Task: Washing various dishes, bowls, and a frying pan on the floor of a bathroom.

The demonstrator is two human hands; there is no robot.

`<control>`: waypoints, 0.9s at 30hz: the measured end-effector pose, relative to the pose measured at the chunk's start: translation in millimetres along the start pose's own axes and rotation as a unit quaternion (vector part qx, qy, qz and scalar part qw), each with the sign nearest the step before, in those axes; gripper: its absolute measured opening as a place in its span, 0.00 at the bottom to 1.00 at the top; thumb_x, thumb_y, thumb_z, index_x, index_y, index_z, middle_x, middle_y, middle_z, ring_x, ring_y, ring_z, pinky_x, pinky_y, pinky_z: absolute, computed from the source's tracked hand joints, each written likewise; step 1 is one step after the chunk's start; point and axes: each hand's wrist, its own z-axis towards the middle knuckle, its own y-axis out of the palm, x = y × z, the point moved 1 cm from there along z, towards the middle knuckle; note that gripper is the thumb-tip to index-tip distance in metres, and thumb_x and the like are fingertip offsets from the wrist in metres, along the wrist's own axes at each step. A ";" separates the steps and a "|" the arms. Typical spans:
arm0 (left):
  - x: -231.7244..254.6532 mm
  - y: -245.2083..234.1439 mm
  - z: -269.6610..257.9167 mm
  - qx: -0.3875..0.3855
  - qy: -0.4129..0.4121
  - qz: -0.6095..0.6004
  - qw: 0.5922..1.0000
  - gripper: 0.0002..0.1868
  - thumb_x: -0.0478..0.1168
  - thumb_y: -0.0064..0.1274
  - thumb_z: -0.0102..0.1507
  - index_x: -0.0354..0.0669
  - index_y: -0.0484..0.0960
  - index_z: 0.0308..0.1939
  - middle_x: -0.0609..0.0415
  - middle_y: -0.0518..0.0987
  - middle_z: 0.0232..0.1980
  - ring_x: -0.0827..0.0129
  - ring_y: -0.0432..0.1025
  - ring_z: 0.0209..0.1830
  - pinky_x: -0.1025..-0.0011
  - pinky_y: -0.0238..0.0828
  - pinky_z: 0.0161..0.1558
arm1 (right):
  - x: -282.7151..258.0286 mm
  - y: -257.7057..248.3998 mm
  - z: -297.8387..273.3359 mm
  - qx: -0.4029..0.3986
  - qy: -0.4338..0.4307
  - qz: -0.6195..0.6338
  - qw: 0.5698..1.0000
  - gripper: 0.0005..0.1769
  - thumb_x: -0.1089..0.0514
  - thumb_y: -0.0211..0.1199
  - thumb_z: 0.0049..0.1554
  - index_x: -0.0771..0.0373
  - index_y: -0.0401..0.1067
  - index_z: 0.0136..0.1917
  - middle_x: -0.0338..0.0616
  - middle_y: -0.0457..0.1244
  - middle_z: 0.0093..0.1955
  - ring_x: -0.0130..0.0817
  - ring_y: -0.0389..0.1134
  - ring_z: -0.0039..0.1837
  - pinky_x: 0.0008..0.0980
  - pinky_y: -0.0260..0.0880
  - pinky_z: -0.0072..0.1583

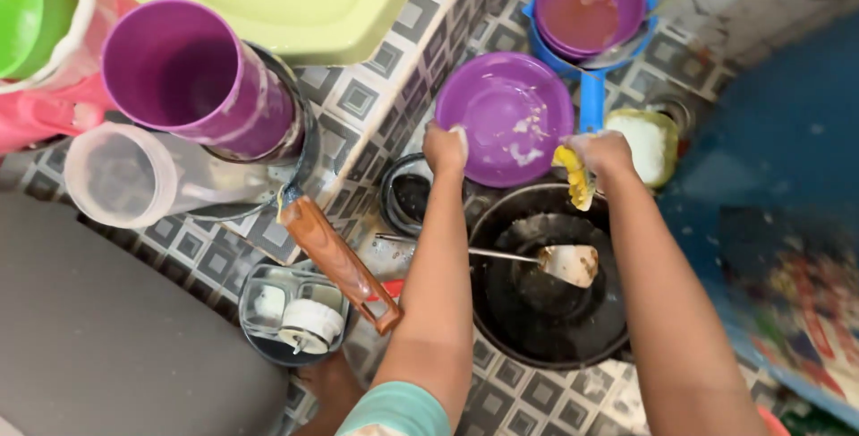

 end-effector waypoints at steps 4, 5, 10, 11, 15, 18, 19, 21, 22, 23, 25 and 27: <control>-19.4 12.2 21.1 -0.080 -0.057 0.019 0.995 0.27 0.39 0.53 0.57 0.28 0.73 0.58 0.28 0.79 0.54 0.36 0.75 0.55 0.52 0.72 0.57 | 20.2 36.0 40.5 -0.070 0.064 0.040 0.995 0.15 0.58 0.71 0.53 0.76 0.76 0.42 0.55 0.70 0.40 0.44 0.71 0.36 0.41 0.69 0.36; -21.5 13.4 23.0 -0.093 -0.067 0.023 0.993 0.29 0.38 0.54 0.56 0.25 0.71 0.59 0.26 0.78 0.54 0.36 0.75 0.55 0.52 0.73 0.56 | 28.0 42.0 47.3 -0.099 0.090 0.067 0.989 0.15 0.58 0.69 0.54 0.77 0.75 0.42 0.56 0.69 0.40 0.46 0.70 0.34 0.42 0.68 0.34; -19.0 3.9 30.0 -0.100 -0.048 0.093 0.989 0.27 0.39 0.56 0.56 0.29 0.73 0.57 0.27 0.80 0.52 0.36 0.76 0.54 0.54 0.73 0.57 | 33.0 48.8 59.0 -0.113 0.130 0.077 0.982 0.16 0.57 0.68 0.56 0.78 0.74 0.45 0.56 0.70 0.40 0.45 0.71 0.35 0.40 0.72 0.35; -12.9 -1.4 26.4 -0.101 -0.044 0.111 0.988 0.25 0.40 0.57 0.55 0.32 0.77 0.55 0.30 0.81 0.52 0.38 0.76 0.55 0.55 0.73 0.57 | 33.2 46.4 58.9 -0.128 0.140 0.077 0.979 0.17 0.57 0.67 0.57 0.78 0.75 0.45 0.56 0.70 0.41 0.44 0.71 0.36 0.39 0.73 0.36; -10.7 2.1 27.6 -0.098 -0.019 0.061 0.993 0.23 0.41 0.60 0.54 0.40 0.81 0.53 0.37 0.84 0.47 0.44 0.78 0.48 0.56 0.74 0.50 | -7.4 27.9 24.6 -0.143 0.153 0.094 0.973 0.16 0.54 0.65 0.59 0.73 0.76 0.47 0.53 0.71 0.43 0.40 0.70 0.37 0.38 0.72 0.37; 15.8 -16.5 18.4 -0.185 -0.047 -0.094 0.977 0.25 0.35 0.55 0.54 0.40 0.77 0.57 0.41 0.81 0.37 0.52 0.74 0.29 0.60 0.68 0.30 | -25.8 1.7 13.6 -0.163 0.182 0.067 0.967 0.16 0.51 0.66 0.57 0.69 0.77 0.47 0.51 0.71 0.44 0.40 0.71 0.38 0.37 0.74 0.37; 29.9 -28.0 12.2 -0.236 -0.087 -0.149 0.956 0.27 0.32 0.50 0.55 0.41 0.73 0.60 0.43 0.79 0.33 0.58 0.71 0.21 0.63 0.65 0.22 | -28.5 -14.3 16.5 -0.150 0.121 -0.067 0.979 0.18 0.50 0.67 0.54 0.68 0.79 0.47 0.53 0.71 0.44 0.43 0.71 0.42 0.41 0.72 0.43; 47.7 -43.9 -1.4 -0.287 -0.128 -0.200 0.928 0.28 0.30 0.45 0.56 0.41 0.70 0.63 0.45 0.77 0.29 0.64 0.68 0.14 0.67 0.62 0.15 | -11.2 -41.3 40.6 -0.134 0.060 -0.199 0.969 0.19 0.48 0.69 0.50 0.66 0.80 0.47 0.55 0.72 0.45 0.46 0.72 0.46 0.46 0.70 0.48; 51.4 -48.7 -8.4 -0.286 -0.128 -0.196 0.929 0.30 0.29 0.43 0.57 0.43 0.68 0.65 0.46 0.78 0.29 0.66 0.68 0.14 0.68 0.63 0.14 | 8.0 -53.5 62.0 -0.071 0.029 -0.197 0.977 0.23 0.51 0.68 0.49 0.75 0.77 0.48 0.60 0.71 0.49 0.52 0.72 0.51 0.53 0.73 0.52; 55.5 -54.0 -15.0 -0.285 -0.129 -0.192 0.930 0.31 0.29 0.42 0.58 0.44 0.65 0.67 0.47 0.79 0.29 0.68 0.69 0.13 0.70 0.65 0.14 | 26.7 -65.2 83.2 -0.008 -0.002 -0.193 0.981 0.27 0.54 0.68 0.48 0.84 0.73 0.49 0.65 0.70 0.53 0.58 0.73 0.57 0.61 0.76 0.56; 79.3 -71.8 -38.0 -0.261 -0.098 -0.144 0.949 0.34 0.29 0.42 0.59 0.49 0.62 0.70 0.47 0.80 0.31 0.65 0.71 0.14 0.67 0.68 0.16 | 25.8 -67.7 73.3 0.082 -0.015 -0.194 0.977 0.40 0.51 0.70 0.48 0.82 0.60 0.62 0.67 0.66 0.57 0.58 0.70 0.60 0.51 0.72 0.59; 88.4 -77.7 -50.3 -0.233 -0.065 -0.100 0.965 0.36 0.30 0.42 0.59 0.53 0.60 0.73 0.46 0.82 0.33 0.61 0.73 0.15 0.64 0.71 0.18 | 32.1 -65.8 72.2 0.172 -0.032 -0.193 0.965 0.55 0.49 0.72 0.47 0.80 0.48 0.74 0.69 0.63 0.61 0.57 0.67 0.62 0.42 0.69 0.63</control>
